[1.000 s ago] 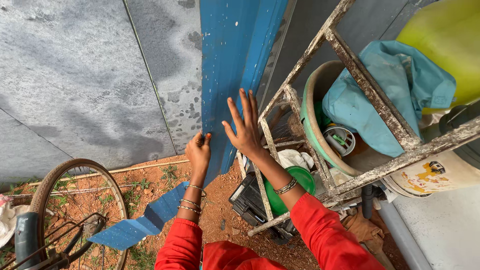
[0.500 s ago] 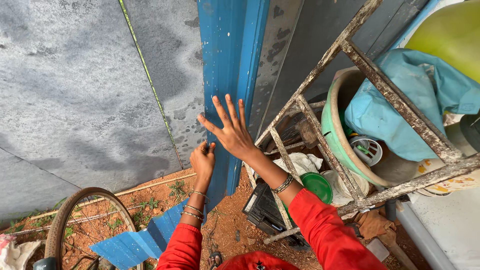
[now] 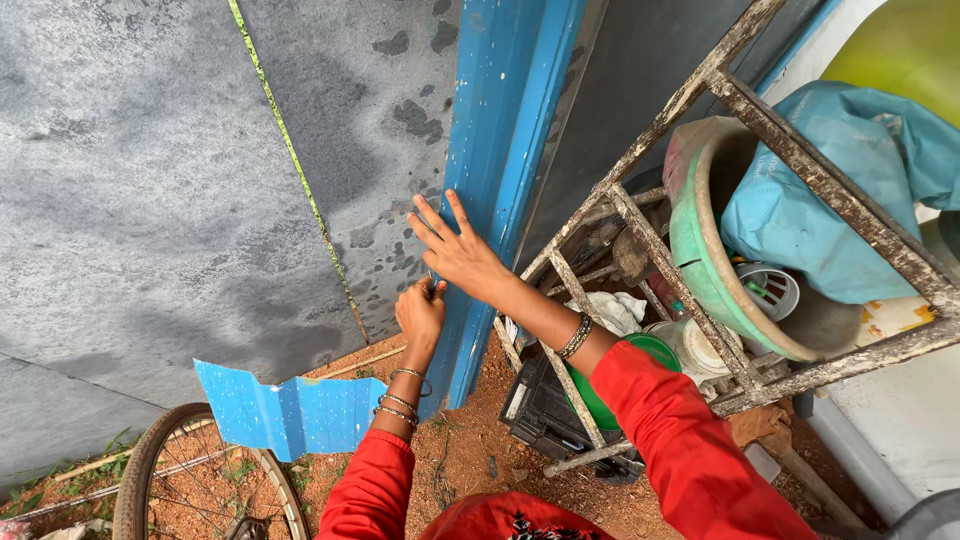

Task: The person measures and folds a long blue plastic sheet near a storage shelf, then picks up a pink cloth and wipes the seat and armrests of a plastic chair in a backyard.

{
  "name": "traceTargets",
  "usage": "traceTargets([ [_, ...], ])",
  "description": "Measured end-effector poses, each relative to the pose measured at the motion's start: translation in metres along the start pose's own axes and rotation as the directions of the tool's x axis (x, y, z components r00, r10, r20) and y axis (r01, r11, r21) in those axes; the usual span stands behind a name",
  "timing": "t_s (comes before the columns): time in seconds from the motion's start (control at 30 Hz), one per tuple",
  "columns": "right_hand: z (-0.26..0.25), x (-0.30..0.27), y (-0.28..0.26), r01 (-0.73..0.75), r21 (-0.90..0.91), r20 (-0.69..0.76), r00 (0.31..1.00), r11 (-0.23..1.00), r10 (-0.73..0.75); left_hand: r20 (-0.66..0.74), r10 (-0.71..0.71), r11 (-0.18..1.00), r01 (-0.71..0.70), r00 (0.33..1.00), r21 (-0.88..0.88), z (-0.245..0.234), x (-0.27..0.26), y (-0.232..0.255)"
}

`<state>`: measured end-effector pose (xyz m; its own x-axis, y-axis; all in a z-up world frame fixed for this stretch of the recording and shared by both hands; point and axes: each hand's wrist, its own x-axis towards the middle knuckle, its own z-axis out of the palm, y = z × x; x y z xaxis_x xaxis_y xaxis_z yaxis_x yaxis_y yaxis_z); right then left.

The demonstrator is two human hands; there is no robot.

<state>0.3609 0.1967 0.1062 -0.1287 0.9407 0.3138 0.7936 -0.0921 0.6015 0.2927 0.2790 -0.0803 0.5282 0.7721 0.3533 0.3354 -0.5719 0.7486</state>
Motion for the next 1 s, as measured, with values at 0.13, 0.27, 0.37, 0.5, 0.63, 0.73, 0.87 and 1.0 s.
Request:
traceTargets([
  [0.13,0.019,0.002,0.006,0.051,0.072,-0.011,0.999,0.996,-0.051,0.027,0.051,0.999,-0.050,0.998,-0.009,-0.001,0.006,0.001],
  [0.27,0.026,0.001,0.017,0.014,0.157,-0.123,0.992,0.987,0.005,0.113,0.031,1.000,-0.031,0.993,0.003,-0.013,0.018,0.013],
  [0.37,0.023,0.004,0.023,-0.022,0.200,-0.099,0.994,0.979,0.043,0.164,0.029,0.999,-0.025,0.986,-0.029,-0.024,0.024,0.022],
  [0.5,0.018,0.010,0.025,-0.036,0.194,-0.056,0.997,0.980,0.048,0.252,-0.024,0.999,0.034,0.967,-0.034,-0.035,0.027,0.027],
  [0.63,0.020,0.013,0.027,-0.046,0.186,-0.051,0.997,0.982,0.056,0.320,-0.052,0.988,0.095,0.946,-0.121,-0.045,0.022,0.018],
  [0.73,0.025,0.012,0.033,-0.058,0.228,-0.057,0.996,0.972,0.073,0.286,-0.029,0.904,0.147,0.958,-0.402,-0.052,0.010,-0.006],
  [0.87,0.032,0.012,0.039,-0.103,0.266,0.006,0.994,0.959,0.105,0.428,0.045,0.970,0.062,0.903,-0.234,-0.058,-0.004,-0.051],
  [1.0,0.039,0.008,0.050,-0.104,0.365,-0.040,0.991,0.925,0.127,0.558,-0.029,0.997,-0.014,0.829,0.072,-0.054,-0.022,-0.081],
])
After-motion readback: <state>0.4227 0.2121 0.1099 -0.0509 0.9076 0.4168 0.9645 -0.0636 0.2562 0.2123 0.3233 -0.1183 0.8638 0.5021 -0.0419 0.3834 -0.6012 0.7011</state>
